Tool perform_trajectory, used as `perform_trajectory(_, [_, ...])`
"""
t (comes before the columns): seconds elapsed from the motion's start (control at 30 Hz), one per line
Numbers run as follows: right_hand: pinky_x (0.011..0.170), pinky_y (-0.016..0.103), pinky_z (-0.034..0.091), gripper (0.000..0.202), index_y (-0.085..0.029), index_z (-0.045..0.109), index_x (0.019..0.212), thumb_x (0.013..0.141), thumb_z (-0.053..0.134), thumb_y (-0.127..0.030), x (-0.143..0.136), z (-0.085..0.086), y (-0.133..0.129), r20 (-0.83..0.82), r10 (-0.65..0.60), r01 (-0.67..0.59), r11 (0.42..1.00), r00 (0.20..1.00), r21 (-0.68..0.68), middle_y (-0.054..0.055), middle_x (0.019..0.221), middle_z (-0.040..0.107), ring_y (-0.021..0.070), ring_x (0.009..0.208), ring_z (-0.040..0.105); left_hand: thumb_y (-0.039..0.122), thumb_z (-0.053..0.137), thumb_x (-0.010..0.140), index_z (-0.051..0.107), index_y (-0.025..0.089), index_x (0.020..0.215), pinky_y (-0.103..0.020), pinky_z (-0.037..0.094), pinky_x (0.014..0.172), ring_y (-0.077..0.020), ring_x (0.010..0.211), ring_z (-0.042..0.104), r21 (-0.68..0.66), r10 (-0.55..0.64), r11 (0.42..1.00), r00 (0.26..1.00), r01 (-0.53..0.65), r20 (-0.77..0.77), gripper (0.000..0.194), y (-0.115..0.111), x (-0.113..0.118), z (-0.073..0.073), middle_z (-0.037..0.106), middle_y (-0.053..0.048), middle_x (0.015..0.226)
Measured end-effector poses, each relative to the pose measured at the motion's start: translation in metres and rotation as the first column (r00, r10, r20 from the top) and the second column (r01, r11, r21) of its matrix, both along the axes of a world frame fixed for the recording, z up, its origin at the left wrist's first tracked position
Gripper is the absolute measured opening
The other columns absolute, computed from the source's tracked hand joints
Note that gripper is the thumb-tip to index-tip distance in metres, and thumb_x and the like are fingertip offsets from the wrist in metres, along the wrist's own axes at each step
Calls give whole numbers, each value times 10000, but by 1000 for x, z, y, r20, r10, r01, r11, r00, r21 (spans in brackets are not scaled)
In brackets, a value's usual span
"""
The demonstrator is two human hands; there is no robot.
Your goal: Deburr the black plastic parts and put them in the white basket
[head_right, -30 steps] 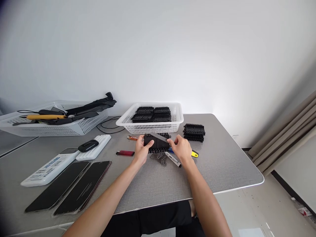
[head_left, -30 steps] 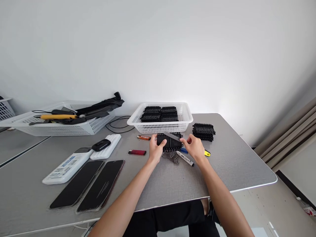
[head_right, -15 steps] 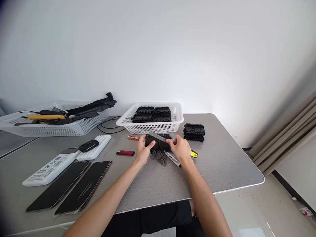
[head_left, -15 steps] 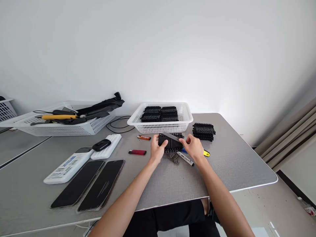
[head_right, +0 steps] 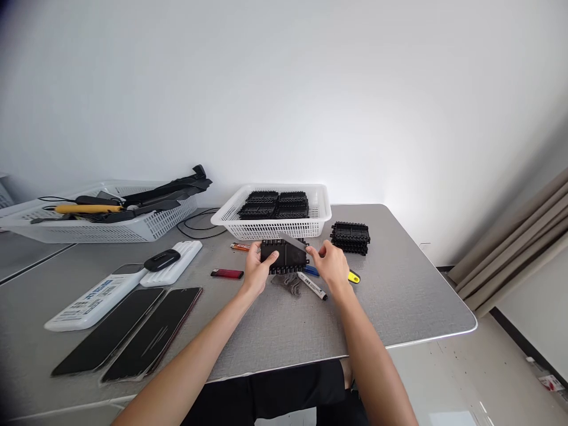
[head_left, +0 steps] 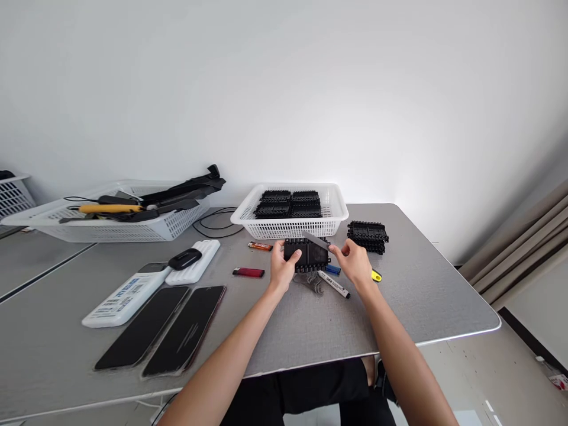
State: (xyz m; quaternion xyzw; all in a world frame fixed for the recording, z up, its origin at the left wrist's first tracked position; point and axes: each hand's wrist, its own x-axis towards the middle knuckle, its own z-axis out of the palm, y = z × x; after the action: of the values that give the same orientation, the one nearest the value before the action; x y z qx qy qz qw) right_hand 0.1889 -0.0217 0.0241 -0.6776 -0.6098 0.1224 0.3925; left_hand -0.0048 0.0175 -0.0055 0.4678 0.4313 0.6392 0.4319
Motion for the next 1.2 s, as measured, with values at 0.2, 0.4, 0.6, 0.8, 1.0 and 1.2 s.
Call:
perform_trajectory(0.2, [551, 252, 291, 439, -219, 432, 709, 934, 452, -594, 9, 2, 1, -56, -48, 55, 990, 997, 131, -3, 665, 545, 154, 603, 483, 279, 757, 642, 500, 222, 944, -350, 497, 810, -206, 837, 646, -14, -3, 1000, 1000, 3, 13, 400, 1, -1, 0, 647, -15, 850])
perform_trajectory(0.4, [603, 272, 366, 481, -221, 552, 941, 788, 623, -671, -16, 0, -1, -7, -61, 61, 990, 998, 123, 40, 984, 574, 183, 723, 569, 300, 757, 681, 520, 213, 969, -336, 498, 763, -227, 819, 657, 53, -40, 997, 989, 48, -142, 383, -11, 12, -4, 660, -26, 839])
perform_trajectory(0.6, [633, 279, 390, 436, -211, 627, 895, 741, 693, -613, -12, 1, 0, -86, -32, 41, 994, 996, 100, 41, 929, 603, 202, 766, 582, 340, 766, 687, 521, 212, 974, -331, 498, 770, -225, 829, 658, 75, -63, 995, 991, 72, -117, 398, -12, 14, -4, 667, -33, 852])
perform_trajectory(0.8, [542, 257, 297, 418, -161, 698, 765, 813, 614, -567, 1, 3, 2, -355, 86, -54, 994, 931, 98, 0, 636, 531, 141, 581, 437, 309, 773, 661, 527, 211, 1005, -365, 498, 867, -223, 906, 658, 60, -44, 997, 999, 43, 20, 434, -5, 6, 0, 683, -46, 940])
perform_trajectory(1.0, [513, 254, 200, 488, -152, 580, 605, 799, 619, -599, 0, 1, 3, -386, 163, -117, 983, 908, 140, -27, 553, 367, 110, 557, 279, 457, 748, 707, 543, 212, 1022, -339, 496, 790, -223, 895, 636, -9, -51, 999, 994, 50, -97, 449, -11, 8, 2, 667, -47, 957])
perform_trajectory(1.2, [512, 256, 213, 482, -155, 610, 641, 804, 622, -608, -4, -1, 3, -364, 245, -200, 967, 899, 160, -22, 581, 385, 116, 572, 278, 583, 718, 718, 590, 206, 950, -326, 455, 786, -236, 901, 608, 2, 134, 990, 957, -138, -258, 461, -11, 6, 5, 655, -56, 941])
